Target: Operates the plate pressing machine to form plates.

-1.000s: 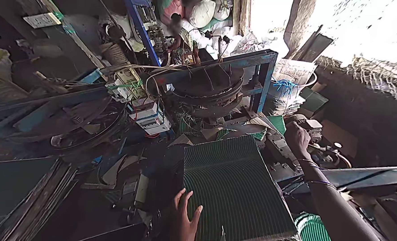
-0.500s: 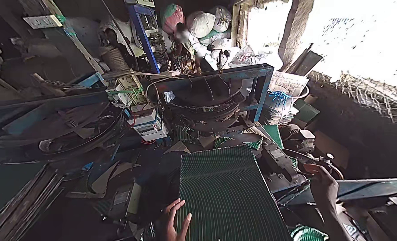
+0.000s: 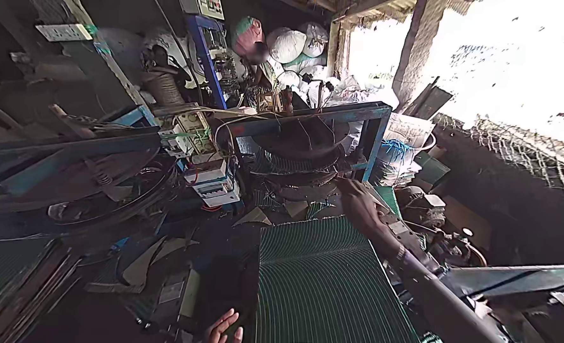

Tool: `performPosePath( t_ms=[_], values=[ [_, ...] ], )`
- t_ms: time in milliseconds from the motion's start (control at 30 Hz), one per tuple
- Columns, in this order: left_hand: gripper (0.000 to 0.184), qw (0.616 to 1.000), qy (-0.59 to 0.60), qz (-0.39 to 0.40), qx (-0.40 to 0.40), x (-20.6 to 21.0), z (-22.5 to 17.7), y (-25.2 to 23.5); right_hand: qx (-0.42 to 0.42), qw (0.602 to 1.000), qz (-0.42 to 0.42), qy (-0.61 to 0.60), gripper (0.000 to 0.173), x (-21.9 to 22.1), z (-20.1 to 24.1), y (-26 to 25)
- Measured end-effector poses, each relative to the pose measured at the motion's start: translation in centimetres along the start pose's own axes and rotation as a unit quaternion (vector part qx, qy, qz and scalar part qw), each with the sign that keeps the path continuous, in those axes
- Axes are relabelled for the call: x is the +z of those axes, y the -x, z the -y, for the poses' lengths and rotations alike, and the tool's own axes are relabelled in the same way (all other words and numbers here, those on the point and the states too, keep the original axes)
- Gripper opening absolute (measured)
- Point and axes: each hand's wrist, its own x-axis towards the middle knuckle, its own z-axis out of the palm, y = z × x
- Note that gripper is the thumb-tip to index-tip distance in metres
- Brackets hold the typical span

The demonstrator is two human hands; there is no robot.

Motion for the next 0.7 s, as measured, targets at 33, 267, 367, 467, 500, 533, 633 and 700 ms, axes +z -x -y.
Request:
performPosePath(
  t_ms=[33,267,367,467,500,533,633,700],
  values=[
    [0.036,1.0,0.002,0.004,-0.003,-0.1,-0.3,0.0,-0.025,0.999,-0.029,0.006,0.03,1.5,1.4,-1.6],
    [0.035,0.998,0.065,0.015,-0.016,0.5,-3.6,-0.7,0.023,0.988,0.135,0.07,0.013,3.2,5.0,-8.4],
    [0.063,0.989,0.135,0.041,-0.04,2.0,-6.3,-3.1,0.018,0.977,0.199,0.076,0.02,-2.5,9.2,-5.6],
    [0.082,0.954,0.28,0.05,-0.096,3.5,-8.3,-5.2,-0.054,0.944,0.314,0.089,0.024,-9.9,14.5,3.3],
    [0.079,0.942,0.312,0.036,-0.119,3.8,-9.1,-5.6,-0.082,0.922,0.369,0.081,0.025,-11.7,15.5,6.6],
    [0.066,0.937,0.316,-0.003,-0.149,4.2,-10.2,-5.6,-0.12,0.899,0.418,0.059,0.021,-12.9,15.8,9.5],
    [0.056,0.951,0.223,-0.083,-0.198,5.2,-11.0,-4.4,-0.216,0.829,0.513,-0.051,0.014,-13.7,13.7,14.8],
    [0.044,0.967,0.17,-0.082,-0.173,5.5,-9.3,-3.0,-0.151,0.874,0.453,-0.086,0.028,-13.4,11.6,14.9]
  ],
)
